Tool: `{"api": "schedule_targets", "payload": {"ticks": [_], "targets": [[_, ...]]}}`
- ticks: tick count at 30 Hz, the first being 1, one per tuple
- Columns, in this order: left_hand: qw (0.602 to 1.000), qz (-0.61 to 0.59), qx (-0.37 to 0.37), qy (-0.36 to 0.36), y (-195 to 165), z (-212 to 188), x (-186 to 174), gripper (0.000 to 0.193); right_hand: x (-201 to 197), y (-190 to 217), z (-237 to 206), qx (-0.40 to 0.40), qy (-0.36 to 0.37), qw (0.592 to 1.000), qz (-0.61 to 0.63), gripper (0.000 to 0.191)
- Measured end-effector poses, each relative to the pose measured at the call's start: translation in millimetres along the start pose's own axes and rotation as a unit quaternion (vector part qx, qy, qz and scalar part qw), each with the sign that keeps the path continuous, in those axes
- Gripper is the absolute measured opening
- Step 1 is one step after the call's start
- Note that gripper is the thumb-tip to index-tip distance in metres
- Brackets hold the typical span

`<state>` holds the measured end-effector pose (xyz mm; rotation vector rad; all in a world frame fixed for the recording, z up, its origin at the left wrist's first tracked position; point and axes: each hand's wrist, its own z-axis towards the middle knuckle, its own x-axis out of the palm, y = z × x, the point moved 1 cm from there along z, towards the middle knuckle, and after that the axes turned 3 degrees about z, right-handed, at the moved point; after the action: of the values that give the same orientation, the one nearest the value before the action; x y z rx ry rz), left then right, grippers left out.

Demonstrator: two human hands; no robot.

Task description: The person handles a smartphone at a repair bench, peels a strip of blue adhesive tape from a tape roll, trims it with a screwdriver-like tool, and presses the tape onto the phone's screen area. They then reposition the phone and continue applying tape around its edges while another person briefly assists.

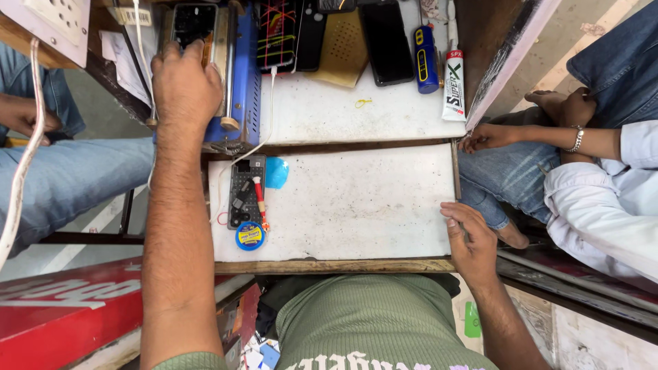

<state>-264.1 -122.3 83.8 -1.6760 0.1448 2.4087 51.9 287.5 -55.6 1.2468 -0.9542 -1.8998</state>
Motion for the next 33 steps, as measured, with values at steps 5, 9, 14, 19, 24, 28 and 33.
{"api": "schedule_targets", "payload": {"ticks": [5, 9, 14, 19, 24, 28, 33], "targets": [[0.998, -0.006, -0.036, 0.051, 1.3, 1.5, 0.9, 0.044, 2.1, -9.5, -5.1, -0.005, -0.004, 1.0, -0.001, 0.016], [0.998, 0.007, -0.032, 0.045, 0.8, 3.3, 0.3, 0.044, 8.5, -5.2, -8.5, -0.021, 0.027, 0.998, -0.05, 0.016], [0.998, 0.017, -0.029, 0.044, 2.9, 2.0, 1.3, 0.045, 9.6, 4.7, -7.0, -0.015, 0.058, 0.994, -0.089, 0.019], [1.0, 0.007, -0.006, 0.008, 6.4, -2.0, 4.1, 0.043, 10.2, 6.0, -6.7, -0.01, 0.064, 0.993, -0.095, 0.02], [1.0, -0.003, -0.016, 0.011, 5.8, -1.2, 4.2, 0.043, 10.5, 3.4, -8.4, -0.018, 0.063, 0.994, -0.093, 0.028], [1.0, 0.006, -0.017, 0.02, 4.7, -1.7, 1.1, 0.044, 10.1, 4.8, -8.2, -0.022, 0.116, 0.986, -0.119, 0.036], [0.999, 0.008, -0.024, 0.034, 4.8, -1.8, 0.7, 0.045, 12.7, 8.0, -5.2, -0.032, 0.199, 0.959, -0.198, 0.036]]}}
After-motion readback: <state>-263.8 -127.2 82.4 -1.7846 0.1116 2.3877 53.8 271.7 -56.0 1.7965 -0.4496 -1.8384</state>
